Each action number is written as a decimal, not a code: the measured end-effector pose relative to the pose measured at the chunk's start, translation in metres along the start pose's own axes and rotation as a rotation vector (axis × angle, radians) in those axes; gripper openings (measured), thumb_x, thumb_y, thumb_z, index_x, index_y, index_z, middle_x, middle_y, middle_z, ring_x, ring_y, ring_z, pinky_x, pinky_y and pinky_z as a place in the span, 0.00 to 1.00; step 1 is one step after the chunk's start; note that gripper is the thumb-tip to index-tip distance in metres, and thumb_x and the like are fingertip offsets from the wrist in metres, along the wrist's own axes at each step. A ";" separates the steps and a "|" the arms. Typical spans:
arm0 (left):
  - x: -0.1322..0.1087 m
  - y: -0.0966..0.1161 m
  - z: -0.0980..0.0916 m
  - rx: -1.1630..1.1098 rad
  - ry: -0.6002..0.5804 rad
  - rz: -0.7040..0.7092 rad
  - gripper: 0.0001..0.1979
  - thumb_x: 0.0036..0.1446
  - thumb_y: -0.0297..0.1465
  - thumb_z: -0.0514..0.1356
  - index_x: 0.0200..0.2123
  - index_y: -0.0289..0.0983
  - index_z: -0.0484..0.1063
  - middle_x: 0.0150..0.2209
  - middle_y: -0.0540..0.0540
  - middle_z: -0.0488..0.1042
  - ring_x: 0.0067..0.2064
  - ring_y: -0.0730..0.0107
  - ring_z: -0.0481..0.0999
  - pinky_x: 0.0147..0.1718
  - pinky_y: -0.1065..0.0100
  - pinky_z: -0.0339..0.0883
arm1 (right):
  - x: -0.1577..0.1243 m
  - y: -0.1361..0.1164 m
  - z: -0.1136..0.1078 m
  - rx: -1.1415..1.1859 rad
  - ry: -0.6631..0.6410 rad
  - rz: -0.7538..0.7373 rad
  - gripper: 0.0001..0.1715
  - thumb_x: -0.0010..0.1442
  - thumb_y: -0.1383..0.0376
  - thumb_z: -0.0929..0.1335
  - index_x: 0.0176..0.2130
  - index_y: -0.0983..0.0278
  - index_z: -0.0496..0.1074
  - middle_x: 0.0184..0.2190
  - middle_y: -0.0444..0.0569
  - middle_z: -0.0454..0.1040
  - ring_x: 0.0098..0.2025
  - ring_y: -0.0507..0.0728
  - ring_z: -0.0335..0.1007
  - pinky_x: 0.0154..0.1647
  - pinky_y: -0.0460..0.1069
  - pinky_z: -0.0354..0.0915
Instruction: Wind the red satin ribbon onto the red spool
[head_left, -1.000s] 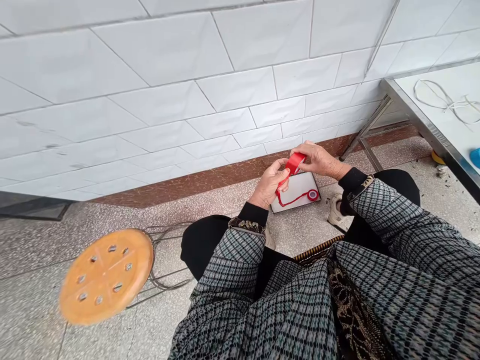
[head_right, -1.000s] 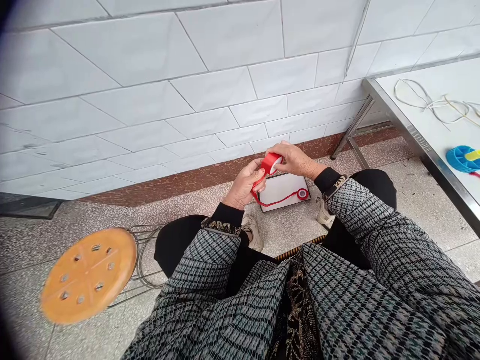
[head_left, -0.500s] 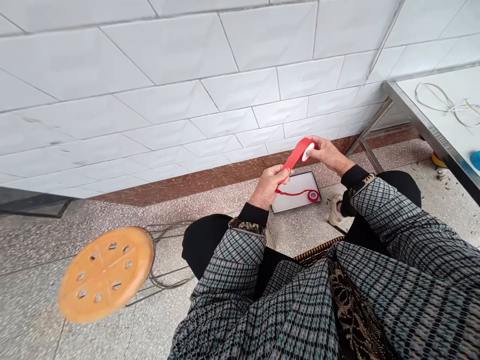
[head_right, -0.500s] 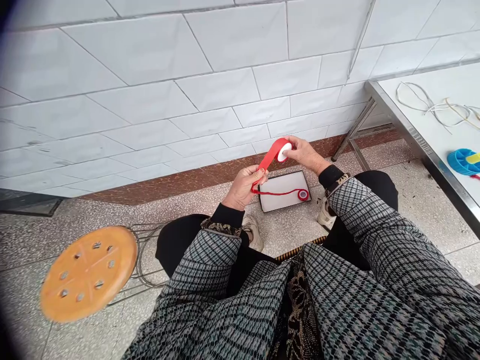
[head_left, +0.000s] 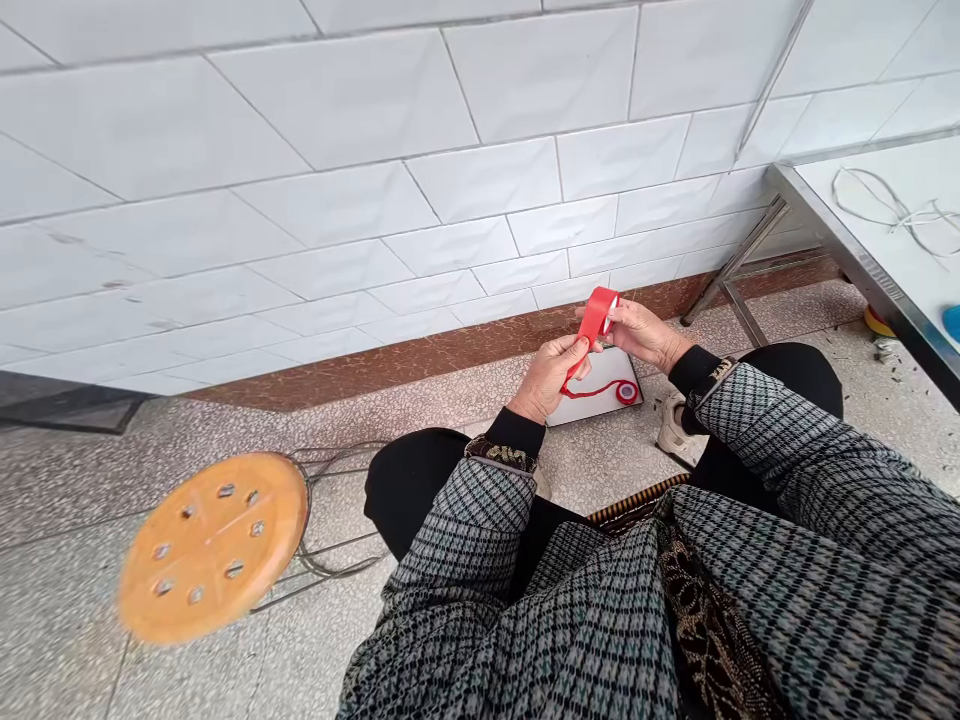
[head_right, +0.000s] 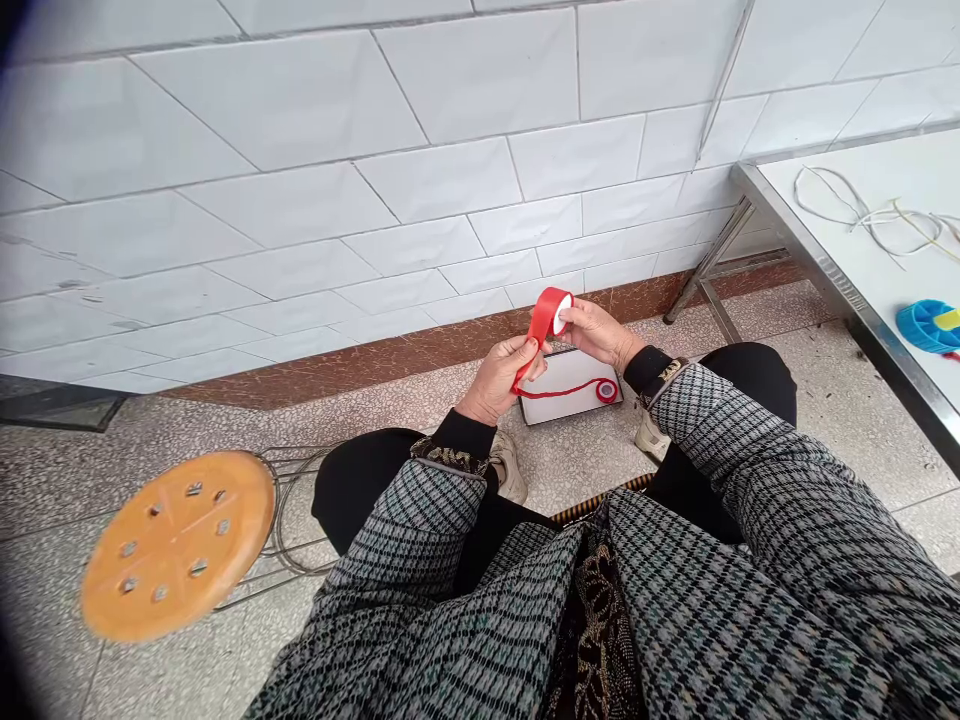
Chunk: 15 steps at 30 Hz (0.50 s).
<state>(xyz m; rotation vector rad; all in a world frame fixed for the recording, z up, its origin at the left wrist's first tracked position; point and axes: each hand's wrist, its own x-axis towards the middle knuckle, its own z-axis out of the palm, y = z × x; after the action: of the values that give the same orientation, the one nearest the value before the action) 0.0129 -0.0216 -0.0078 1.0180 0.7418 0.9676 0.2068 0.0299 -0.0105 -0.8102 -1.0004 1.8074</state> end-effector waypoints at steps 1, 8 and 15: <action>0.000 -0.001 0.001 0.003 0.005 -0.004 0.27 0.55 0.56 0.72 0.31 0.35 0.78 0.15 0.56 0.58 0.21 0.77 0.59 0.27 0.68 0.50 | -0.002 0.003 0.003 0.013 -0.021 0.008 0.20 0.52 0.57 0.80 0.41 0.63 0.77 0.39 0.50 0.83 0.35 0.54 0.72 0.36 0.49 0.72; 0.003 -0.009 0.006 -0.079 -0.003 -0.013 0.28 0.53 0.55 0.73 0.29 0.35 0.77 0.14 0.57 0.58 0.19 0.79 0.56 0.26 0.68 0.50 | -0.007 0.007 0.015 0.018 -0.026 0.057 0.15 0.58 0.57 0.77 0.40 0.64 0.77 0.47 0.56 0.84 0.31 0.52 0.66 0.33 0.49 0.69; 0.002 -0.008 0.006 -0.095 0.010 0.012 0.28 0.54 0.57 0.72 0.29 0.35 0.77 0.13 0.58 0.55 0.19 0.78 0.57 0.27 0.67 0.54 | -0.005 0.005 0.009 0.005 0.008 0.030 0.20 0.51 0.54 0.79 0.39 0.63 0.77 0.45 0.53 0.85 0.34 0.54 0.71 0.38 0.50 0.72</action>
<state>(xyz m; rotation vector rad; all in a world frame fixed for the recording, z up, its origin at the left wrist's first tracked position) 0.0215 -0.0237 -0.0131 0.9360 0.6921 1.0100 0.1989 0.0213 -0.0099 -0.8328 -0.9828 1.8306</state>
